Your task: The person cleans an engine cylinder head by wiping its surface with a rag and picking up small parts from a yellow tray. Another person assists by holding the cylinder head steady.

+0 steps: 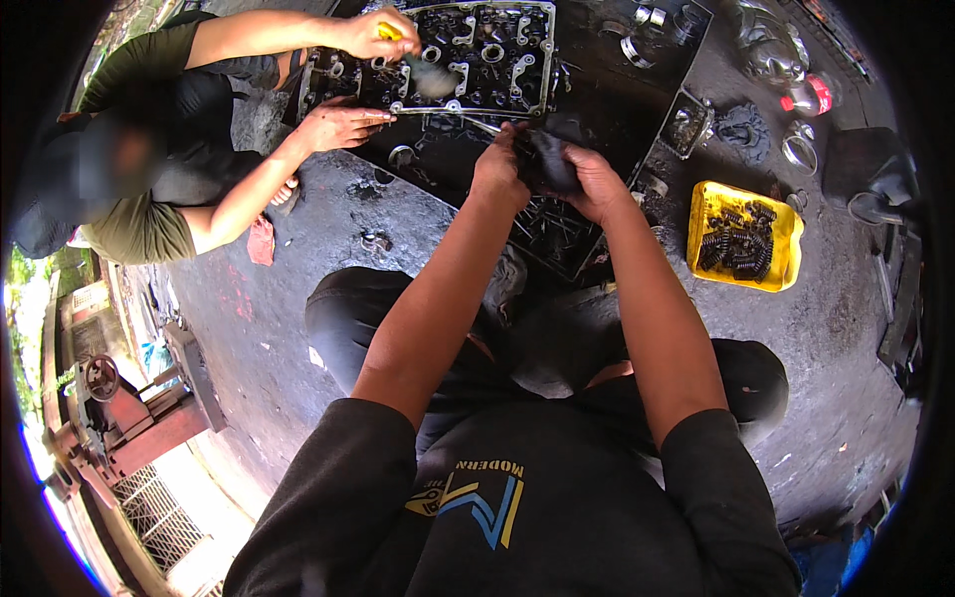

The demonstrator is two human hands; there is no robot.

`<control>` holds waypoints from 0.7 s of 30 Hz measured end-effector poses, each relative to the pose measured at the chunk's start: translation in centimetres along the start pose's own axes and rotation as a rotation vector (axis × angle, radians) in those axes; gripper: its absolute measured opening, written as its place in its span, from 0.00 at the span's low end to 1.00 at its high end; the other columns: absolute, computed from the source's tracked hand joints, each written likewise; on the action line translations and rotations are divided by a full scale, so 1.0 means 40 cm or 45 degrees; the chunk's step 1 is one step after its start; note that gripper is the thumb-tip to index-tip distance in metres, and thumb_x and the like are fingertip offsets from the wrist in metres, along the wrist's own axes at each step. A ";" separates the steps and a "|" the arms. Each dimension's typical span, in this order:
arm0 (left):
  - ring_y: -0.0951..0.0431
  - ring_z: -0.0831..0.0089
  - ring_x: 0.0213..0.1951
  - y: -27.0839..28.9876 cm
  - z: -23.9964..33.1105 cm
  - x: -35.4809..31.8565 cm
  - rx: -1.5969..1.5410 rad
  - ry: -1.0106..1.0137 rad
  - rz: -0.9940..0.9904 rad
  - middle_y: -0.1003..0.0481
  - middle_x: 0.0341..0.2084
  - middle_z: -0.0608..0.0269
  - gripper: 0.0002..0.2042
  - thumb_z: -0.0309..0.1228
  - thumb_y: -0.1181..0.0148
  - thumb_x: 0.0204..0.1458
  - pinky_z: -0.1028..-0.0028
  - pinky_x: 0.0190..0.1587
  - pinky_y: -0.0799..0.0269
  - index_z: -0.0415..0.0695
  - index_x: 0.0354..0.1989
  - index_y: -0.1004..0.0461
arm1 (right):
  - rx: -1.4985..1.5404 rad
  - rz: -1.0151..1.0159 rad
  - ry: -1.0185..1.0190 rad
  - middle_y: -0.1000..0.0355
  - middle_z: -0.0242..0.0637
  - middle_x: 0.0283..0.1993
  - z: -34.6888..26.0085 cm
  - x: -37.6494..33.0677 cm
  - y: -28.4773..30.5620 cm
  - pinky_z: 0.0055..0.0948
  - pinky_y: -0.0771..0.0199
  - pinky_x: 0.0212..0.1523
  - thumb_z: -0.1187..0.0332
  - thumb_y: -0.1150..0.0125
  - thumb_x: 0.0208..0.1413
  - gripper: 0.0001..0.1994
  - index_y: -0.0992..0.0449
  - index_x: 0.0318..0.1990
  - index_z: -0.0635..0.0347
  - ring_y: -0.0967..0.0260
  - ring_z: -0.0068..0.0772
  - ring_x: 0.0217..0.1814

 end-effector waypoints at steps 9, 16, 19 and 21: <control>0.26 0.64 0.50 0.014 -0.019 0.006 0.090 -0.066 0.030 0.25 0.47 0.57 0.17 0.42 0.59 0.66 0.62 0.59 0.35 0.45 0.50 0.28 | -0.548 0.234 0.044 0.23 0.36 0.37 -0.011 0.034 0.012 0.31 0.25 0.34 0.64 0.35 0.49 0.15 0.21 0.42 0.63 0.25 0.27 0.33; 0.27 0.60 0.50 -0.001 -0.022 0.038 -0.589 0.507 -0.298 0.25 0.47 0.56 0.19 0.43 0.60 0.66 0.58 0.58 0.35 0.41 0.50 0.29 | 0.065 0.004 0.032 0.24 0.34 0.37 -0.001 0.033 -0.035 0.33 0.26 0.39 0.65 0.38 0.54 0.09 0.21 0.39 0.60 0.26 0.27 0.37; 0.27 0.59 0.50 0.022 0.014 0.050 -0.121 0.137 -0.135 0.25 0.48 0.57 0.20 0.43 0.61 0.66 0.58 0.58 0.35 0.42 0.51 0.29 | 0.234 0.065 -0.081 0.24 0.35 0.35 0.031 0.024 -0.035 0.32 0.25 0.36 0.65 0.40 0.55 0.09 0.22 0.38 0.60 0.25 0.28 0.34; 0.30 0.63 0.55 0.016 0.024 0.036 0.007 0.021 -0.079 0.27 0.52 0.60 0.22 0.45 0.64 0.66 0.61 0.62 0.41 0.42 0.55 0.31 | 0.074 0.082 -0.120 0.23 0.34 0.34 0.048 0.023 -0.023 0.31 0.25 0.33 0.65 0.39 0.55 0.09 0.22 0.39 0.59 0.25 0.28 0.32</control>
Point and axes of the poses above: each hand's wrist, its own x-axis towards the middle knuckle, its own y-axis out of the back of the hand, z = x × y, the point moved 7 cm from there along x, towards the middle knuckle
